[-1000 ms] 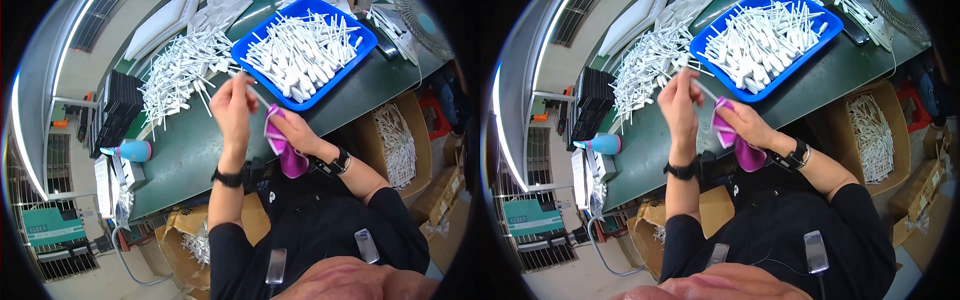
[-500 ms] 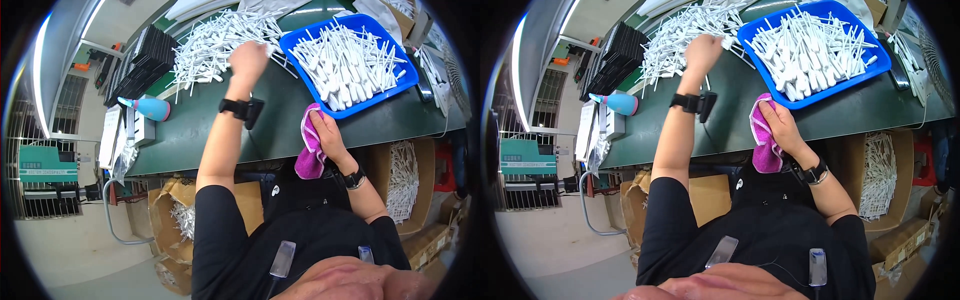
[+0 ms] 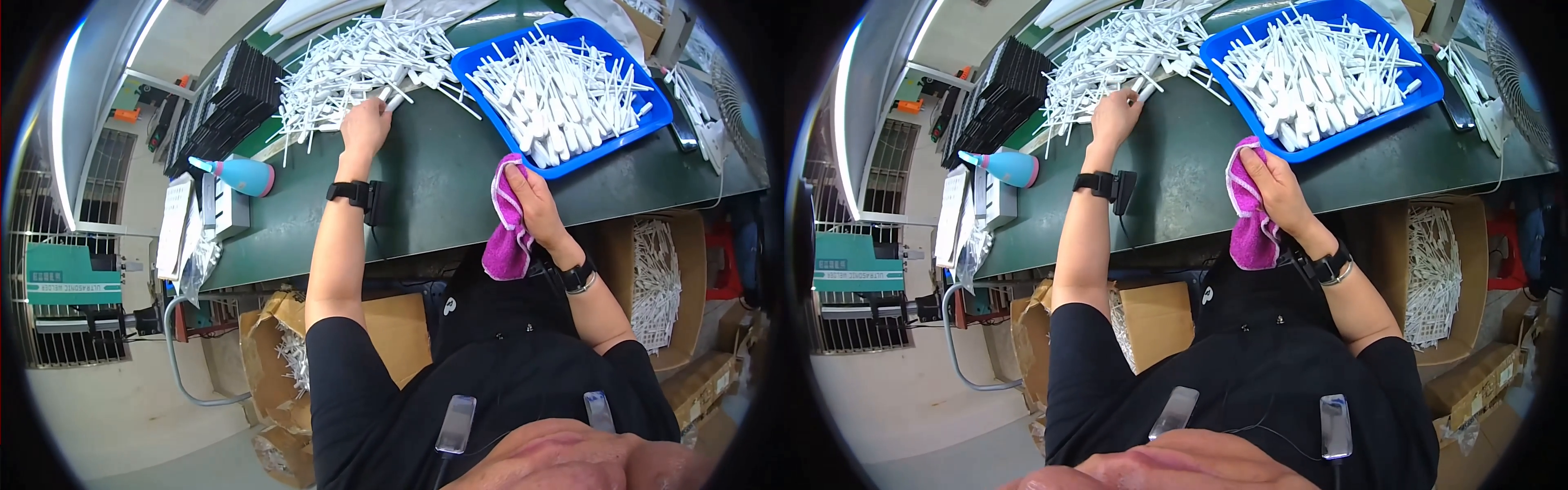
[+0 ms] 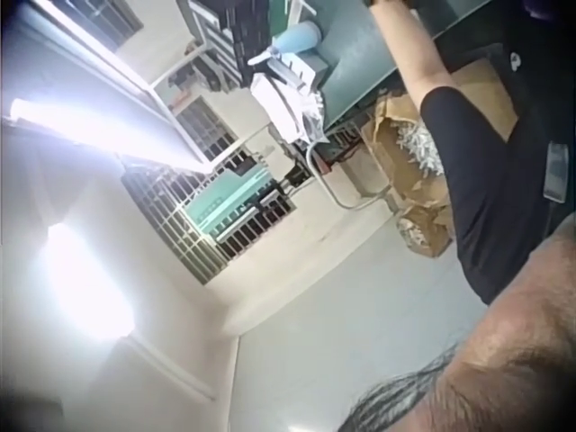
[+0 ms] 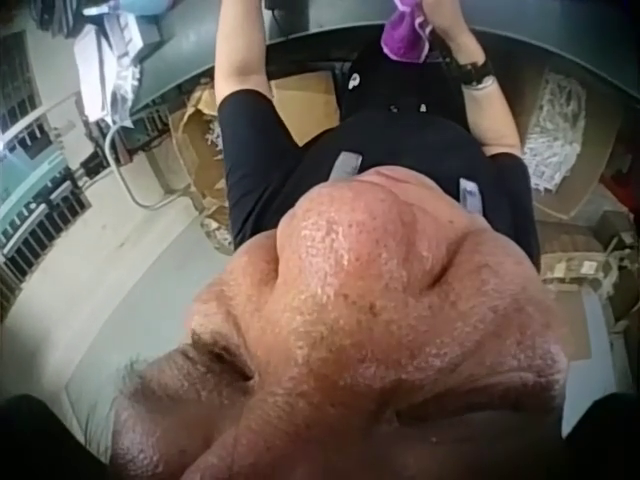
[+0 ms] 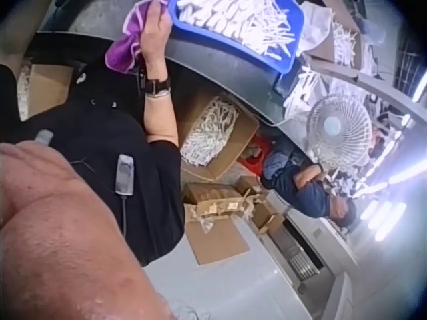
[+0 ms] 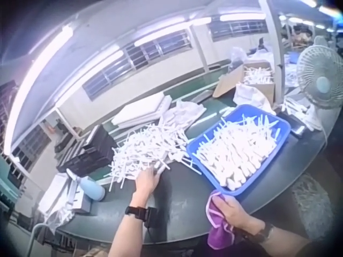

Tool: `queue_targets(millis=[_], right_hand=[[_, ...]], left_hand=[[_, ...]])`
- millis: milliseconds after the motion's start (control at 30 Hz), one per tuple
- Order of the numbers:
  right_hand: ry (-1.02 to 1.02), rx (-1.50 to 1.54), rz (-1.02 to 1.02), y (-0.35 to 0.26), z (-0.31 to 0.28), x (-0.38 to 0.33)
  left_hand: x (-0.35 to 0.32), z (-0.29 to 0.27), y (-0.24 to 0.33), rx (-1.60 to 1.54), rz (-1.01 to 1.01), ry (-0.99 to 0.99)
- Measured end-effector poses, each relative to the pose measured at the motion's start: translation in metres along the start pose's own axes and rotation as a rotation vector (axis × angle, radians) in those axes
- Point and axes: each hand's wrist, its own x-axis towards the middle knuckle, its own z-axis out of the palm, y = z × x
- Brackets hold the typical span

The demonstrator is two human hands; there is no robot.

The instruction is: The person picks up a white plastic part from a pile, wipes it with a purple cloth, and places it into a blue tray, repeating this process for several parts.

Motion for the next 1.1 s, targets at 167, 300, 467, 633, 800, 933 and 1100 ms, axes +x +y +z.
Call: queue_targets(millis=[167, 300, 467, 633, 800, 933, 1100], right_hand=[[0.007, 0.042, -0.014, 0.004, -0.003, -0.001], [0.010, 0.010, 0.009, -0.001, 0.002, -0.001], [0.044, -0.004, -0.020, -0.002, 0.003, -0.001], [0.032, 0.005, -0.024, 0.003, 0.002, 0.000], [0.017, -0.016, -0.034, 0.003, -0.001, 0.001], [0.016, 0.000, -0.035, 0.004, 0.000, -0.001], [0.003, -0.007, -0.020, -0.002, 0.003, 0.001]], left_hand=[[-0.053, -0.026, 0.017, -0.863, -0.134, -0.044], [-0.090, -0.030, 0.024, -1.533, -0.240, 0.074], [-0.114, -0.021, 0.034, -1.683, -0.211, 0.157], [-0.138, -0.016, 0.049, -1.873, -0.237, 0.074], [-0.146, -0.004, 0.054, -1.916, -0.191, 0.094], [-0.151, 0.000, 0.056, -1.927, -0.213, 0.093], [-0.151, 0.000, 0.052, -1.960, -0.270, 0.088]])
